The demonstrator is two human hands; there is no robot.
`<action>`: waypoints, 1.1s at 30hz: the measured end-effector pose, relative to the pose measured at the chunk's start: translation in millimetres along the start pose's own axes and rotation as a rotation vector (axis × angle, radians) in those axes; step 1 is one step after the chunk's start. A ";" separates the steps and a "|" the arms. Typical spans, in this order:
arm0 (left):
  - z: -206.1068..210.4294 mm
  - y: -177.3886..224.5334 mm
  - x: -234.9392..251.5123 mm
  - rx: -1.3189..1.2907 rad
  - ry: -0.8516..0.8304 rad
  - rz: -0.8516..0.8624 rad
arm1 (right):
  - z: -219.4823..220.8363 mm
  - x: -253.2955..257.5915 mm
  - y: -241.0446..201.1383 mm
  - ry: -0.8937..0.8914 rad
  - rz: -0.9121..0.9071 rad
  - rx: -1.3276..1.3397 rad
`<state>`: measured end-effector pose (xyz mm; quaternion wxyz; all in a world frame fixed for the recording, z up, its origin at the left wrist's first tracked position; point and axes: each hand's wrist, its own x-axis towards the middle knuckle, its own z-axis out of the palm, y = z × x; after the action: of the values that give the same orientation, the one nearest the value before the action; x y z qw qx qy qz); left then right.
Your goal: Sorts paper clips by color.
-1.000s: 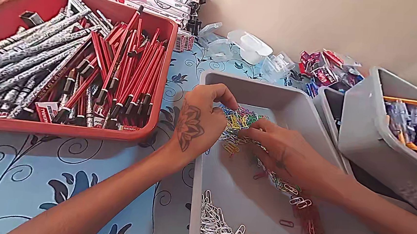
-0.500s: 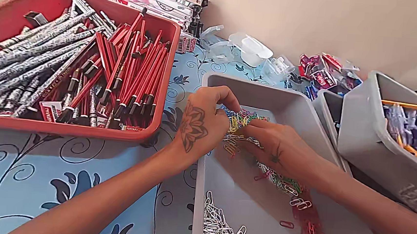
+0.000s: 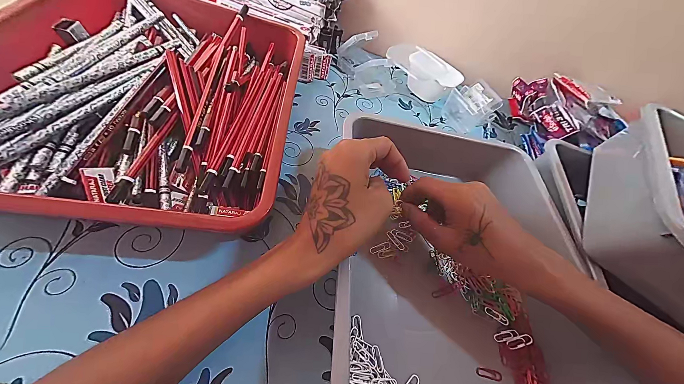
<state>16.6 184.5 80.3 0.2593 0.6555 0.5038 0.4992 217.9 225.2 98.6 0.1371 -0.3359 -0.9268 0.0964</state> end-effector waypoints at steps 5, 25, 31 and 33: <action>-1.4 -0.9 -0.8 -0.001 -0.008 -0.010 | -4.8 0.9 2.6 -0.031 0.071 0.132; -8.3 -1.7 1.7 0.264 -0.232 0.125 | -7.8 1.7 10.5 -0.094 0.080 0.288; -9.5 0.8 0.2 0.298 -0.243 0.076 | -5.1 -4.6 0.0 -0.356 0.062 0.111; -9.6 -0.1 0.0 0.307 -0.244 0.088 | -5.8 -4.1 -3.2 -0.381 0.080 0.118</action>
<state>7.8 183.0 83.7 0.1934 0.7644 0.5096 0.3442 220.9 220.6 104.1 -0.0254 -0.3397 -0.9147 0.2177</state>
